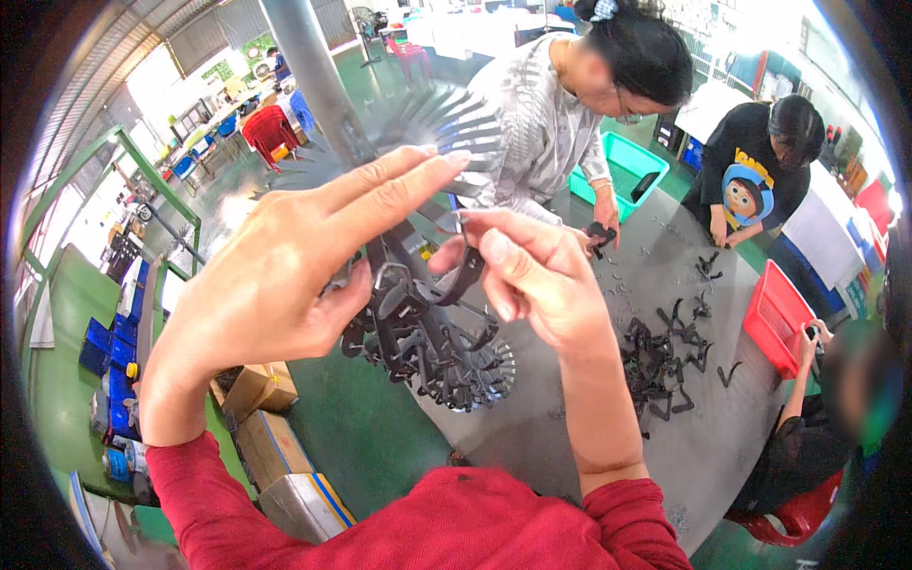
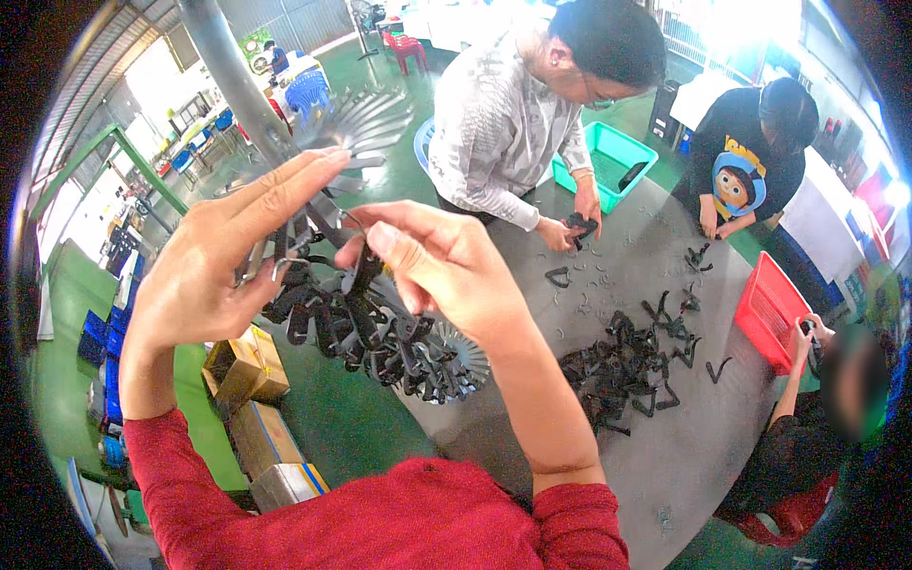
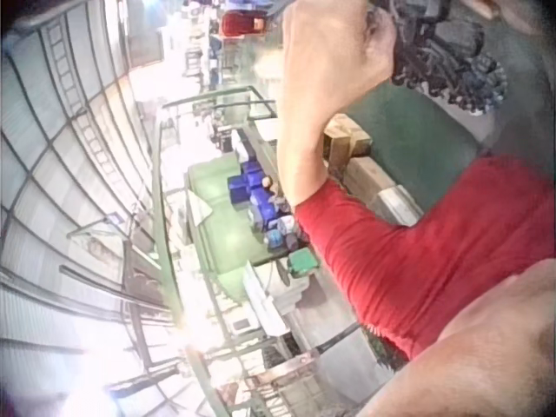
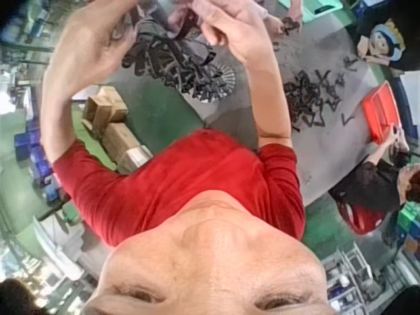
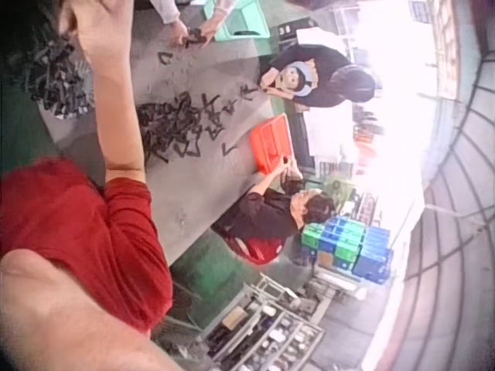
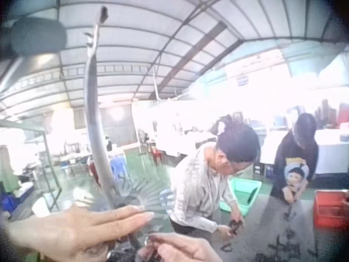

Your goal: The person attaches black plastic hooks onto a metal pole rack by hand. They pick up the hooks from a table and snap them into place on the rack structure, then move to a different rack and repeat the process.

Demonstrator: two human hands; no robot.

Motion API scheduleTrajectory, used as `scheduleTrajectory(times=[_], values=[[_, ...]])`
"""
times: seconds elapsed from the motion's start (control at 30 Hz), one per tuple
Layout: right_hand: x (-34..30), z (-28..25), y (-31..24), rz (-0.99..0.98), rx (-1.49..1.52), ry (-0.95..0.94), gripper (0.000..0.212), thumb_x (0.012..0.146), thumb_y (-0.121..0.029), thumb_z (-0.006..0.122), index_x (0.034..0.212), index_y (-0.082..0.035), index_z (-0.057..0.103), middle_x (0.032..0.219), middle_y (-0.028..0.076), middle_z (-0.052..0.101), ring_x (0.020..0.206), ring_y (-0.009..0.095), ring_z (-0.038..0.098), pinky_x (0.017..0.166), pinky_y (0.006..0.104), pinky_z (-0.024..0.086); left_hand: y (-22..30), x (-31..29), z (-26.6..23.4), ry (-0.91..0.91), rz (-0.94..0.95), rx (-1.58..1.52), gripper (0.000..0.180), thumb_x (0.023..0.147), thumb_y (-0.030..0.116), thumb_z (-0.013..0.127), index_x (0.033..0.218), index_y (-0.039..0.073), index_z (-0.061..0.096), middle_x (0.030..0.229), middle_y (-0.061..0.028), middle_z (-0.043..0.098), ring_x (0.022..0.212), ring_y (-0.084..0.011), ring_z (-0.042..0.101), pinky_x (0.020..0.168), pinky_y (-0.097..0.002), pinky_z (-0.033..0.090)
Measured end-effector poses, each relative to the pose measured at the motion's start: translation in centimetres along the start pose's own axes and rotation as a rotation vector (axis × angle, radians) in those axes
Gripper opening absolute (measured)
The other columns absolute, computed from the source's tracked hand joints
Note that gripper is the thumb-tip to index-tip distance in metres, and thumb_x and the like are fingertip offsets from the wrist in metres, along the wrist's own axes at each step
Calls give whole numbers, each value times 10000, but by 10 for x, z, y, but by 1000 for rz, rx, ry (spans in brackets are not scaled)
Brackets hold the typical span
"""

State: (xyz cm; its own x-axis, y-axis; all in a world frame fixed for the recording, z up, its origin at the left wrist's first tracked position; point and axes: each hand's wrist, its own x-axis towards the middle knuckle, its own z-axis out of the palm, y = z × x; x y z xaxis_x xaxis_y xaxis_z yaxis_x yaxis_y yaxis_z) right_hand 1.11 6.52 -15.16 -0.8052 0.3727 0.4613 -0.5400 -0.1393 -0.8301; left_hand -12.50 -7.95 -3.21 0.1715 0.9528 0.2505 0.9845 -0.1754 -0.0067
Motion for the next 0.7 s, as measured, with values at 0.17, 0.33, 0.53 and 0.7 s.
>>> scheduleTrajectory(times=[0.17, 0.33, 0.53, 0.7], values=[[6, 14, 2, 64, 58, 33, 274, 955, -208, 490, 1065, 7, 619, 804, 88, 665, 431, 5, 377, 386, 149, 286, -6, -6, 14, 236, 34, -81, 659, 605, -158, 534, 1212, 96, 571, 1228, -131, 568, 1118, -320, 556, 910, -369, 472], [6, 23, 3, 31, 65, 159, 270, 954, -215, 493, 981, 13, 635, 743, 91, 647, 419, 12, 386, 381, 153, 284, -11, -5, 21, 287, 124, -32, 601, 576, -156, 556, 1111, 104, 647, 1128, -105, 627, 1002, -294, 625, 813, -348, 508], [4, 28, 6, -53, 72, 238, 267, 946, -213, 512, 951, 23, 636, 711, 94, 636, 418, 13, 389, 378, 144, 268, -11, -3, 22, 293, 137, -19, 629, 557, -151, 568, 1125, 110, 642, 1101, -101, 638, 976, -290, 631, 784, -350, 513], [2, 27, 4, -54, 76, 257, 261, 938, -206, 522, 939, 30, 635, 695, 96, 632, 410, 6, 370, 372, 143, 251, -8, -5, 22, 301, 132, 12, 630, 559, -161, 552, 1122, 107, 643, 1095, -98, 641, 968, -294, 631, 780, -344, 516]])
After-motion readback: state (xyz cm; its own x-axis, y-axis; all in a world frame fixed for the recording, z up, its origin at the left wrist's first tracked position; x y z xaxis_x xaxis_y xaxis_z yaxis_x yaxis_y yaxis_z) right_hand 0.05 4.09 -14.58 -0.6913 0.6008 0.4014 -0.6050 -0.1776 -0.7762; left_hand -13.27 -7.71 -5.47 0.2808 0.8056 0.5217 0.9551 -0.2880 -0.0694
